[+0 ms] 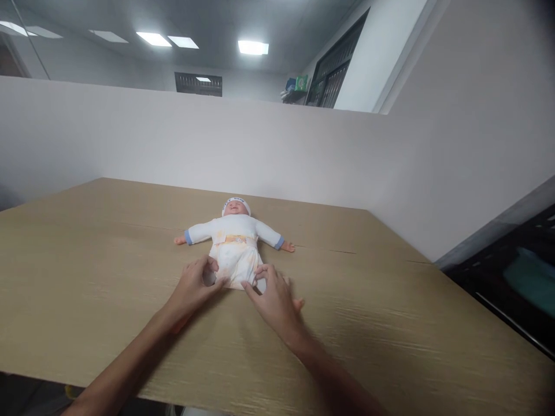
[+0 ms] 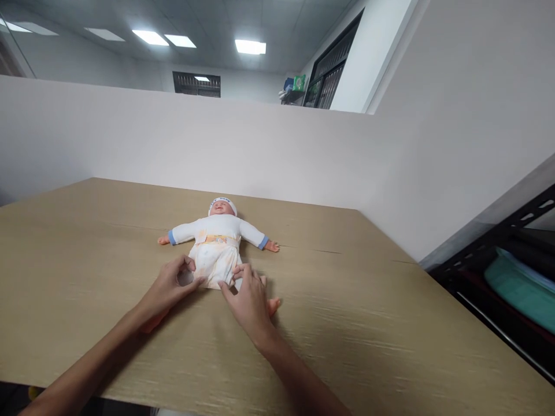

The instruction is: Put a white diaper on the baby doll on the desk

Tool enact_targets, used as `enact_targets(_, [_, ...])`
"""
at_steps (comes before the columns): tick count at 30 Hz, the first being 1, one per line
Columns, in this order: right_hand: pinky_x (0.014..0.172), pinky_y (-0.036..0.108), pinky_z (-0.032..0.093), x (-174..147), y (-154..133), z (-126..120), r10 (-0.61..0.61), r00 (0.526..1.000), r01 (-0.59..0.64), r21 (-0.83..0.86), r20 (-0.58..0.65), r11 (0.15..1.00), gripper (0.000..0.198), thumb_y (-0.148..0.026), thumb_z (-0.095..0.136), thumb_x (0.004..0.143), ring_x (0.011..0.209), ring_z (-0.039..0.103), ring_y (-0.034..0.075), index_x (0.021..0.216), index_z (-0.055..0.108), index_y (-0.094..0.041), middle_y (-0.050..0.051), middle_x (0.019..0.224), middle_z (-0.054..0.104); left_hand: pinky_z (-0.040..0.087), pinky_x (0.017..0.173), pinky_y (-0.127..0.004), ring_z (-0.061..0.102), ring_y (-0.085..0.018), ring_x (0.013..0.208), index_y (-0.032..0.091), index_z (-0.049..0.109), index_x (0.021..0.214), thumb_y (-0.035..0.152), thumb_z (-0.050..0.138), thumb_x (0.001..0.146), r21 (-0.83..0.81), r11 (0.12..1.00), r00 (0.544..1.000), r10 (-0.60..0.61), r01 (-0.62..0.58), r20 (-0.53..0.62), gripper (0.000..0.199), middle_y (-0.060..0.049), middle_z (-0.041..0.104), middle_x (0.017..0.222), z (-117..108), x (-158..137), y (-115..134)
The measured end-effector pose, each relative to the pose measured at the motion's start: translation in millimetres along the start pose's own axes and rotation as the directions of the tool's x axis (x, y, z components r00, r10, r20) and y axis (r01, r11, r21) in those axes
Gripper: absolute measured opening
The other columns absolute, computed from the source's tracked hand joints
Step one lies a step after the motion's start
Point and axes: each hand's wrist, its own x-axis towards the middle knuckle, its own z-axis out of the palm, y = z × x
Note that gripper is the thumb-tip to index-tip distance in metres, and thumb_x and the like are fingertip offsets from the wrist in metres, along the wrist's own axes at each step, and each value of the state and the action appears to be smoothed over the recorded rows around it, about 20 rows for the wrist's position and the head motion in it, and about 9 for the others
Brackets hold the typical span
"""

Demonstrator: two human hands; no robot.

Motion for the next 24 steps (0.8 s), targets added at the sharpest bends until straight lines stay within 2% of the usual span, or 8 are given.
enact_targets(2, [0.098,0.040,0.040,-3,-4,-5,0.029,0.999,-0.031,-0.049,-0.026,0.998,0.029,-0.045,0.080,0.095,0.104,0.067,0.028,0.105,0.063,-0.023,0.005,0.107,0.077,0.051,0.084,-0.038,0.069,-0.027,0.096,0.023,0.057,0.101,0.057,0.073,0.094,-0.026,1.000,0.999,-0.014,0.013,-0.030,0.038,-0.005,0.073,0.102,0,1,-1])
enact_targets(5, [0.098,0.039,0.040,-6,-12,-10,0.072,0.996,-0.076,-0.088,-0.047,0.993,0.026,-0.044,0.081,0.096,0.104,0.065,0.028,0.104,0.068,-0.023,0.004,0.106,0.077,0.051,0.080,-0.036,0.071,-0.026,0.091,0.023,0.056,0.099,0.057,0.076,0.092,-0.021,0.999,0.996,-0.044,0.043,-0.072,0.040,-0.003,0.072,0.098,0,1,-3])
enact_targets(9, [0.097,0.040,0.040,-10,-17,-11,0.090,0.995,-0.094,-0.122,-0.039,0.988,0.023,-0.044,0.081,0.097,0.104,0.065,0.030,0.105,0.073,-0.023,0.007,0.106,0.078,0.050,0.085,-0.039,0.073,-0.027,0.094,0.024,0.057,0.096,0.062,0.078,0.090,0.052,0.993,0.989,-0.095,0.102,-0.117,0.044,-0.003,0.075,0.101,1,-1,-1])
enact_targets(14, [0.096,0.044,0.041,-13,-14,-10,0.047,0.999,-0.043,-0.210,0.018,0.977,0.019,-0.046,0.079,0.100,0.106,0.064,0.033,0.103,0.081,-0.027,0.009,0.104,0.079,0.042,0.103,-0.050,0.073,-0.030,0.099,0.025,0.063,0.095,0.066,0.074,0.090,0.171,0.977,0.984,-0.104,0.128,-0.146,0.042,-0.003,0.078,0.102,1,-6,7])
enact_targets(18, [0.096,0.046,0.040,-11,-12,-6,-0.007,0.996,0.029,-0.247,0.091,0.969,0.022,-0.048,0.075,0.103,0.111,0.061,0.034,0.101,0.082,-0.027,0.007,0.110,0.080,0.038,0.104,-0.051,0.071,-0.032,0.103,0.025,0.066,0.099,0.066,0.072,0.090,0.202,0.969,0.982,-0.115,0.144,-0.151,0.043,-0.004,0.079,0.103,2,-7,8])
enact_targets(24, [0.098,0.047,0.040,-8,-7,0,-0.004,0.997,0.022,-0.215,0.081,0.976,0.025,-0.050,0.075,0.103,0.110,0.060,0.033,0.099,0.081,-0.026,0.007,0.110,0.080,0.035,0.103,-0.053,0.067,-0.035,0.104,0.024,0.073,0.106,0.067,0.067,0.095,0.274,0.952,0.986,-0.104,0.136,-0.130,0.044,-0.006,0.081,0.105,4,-10,5])
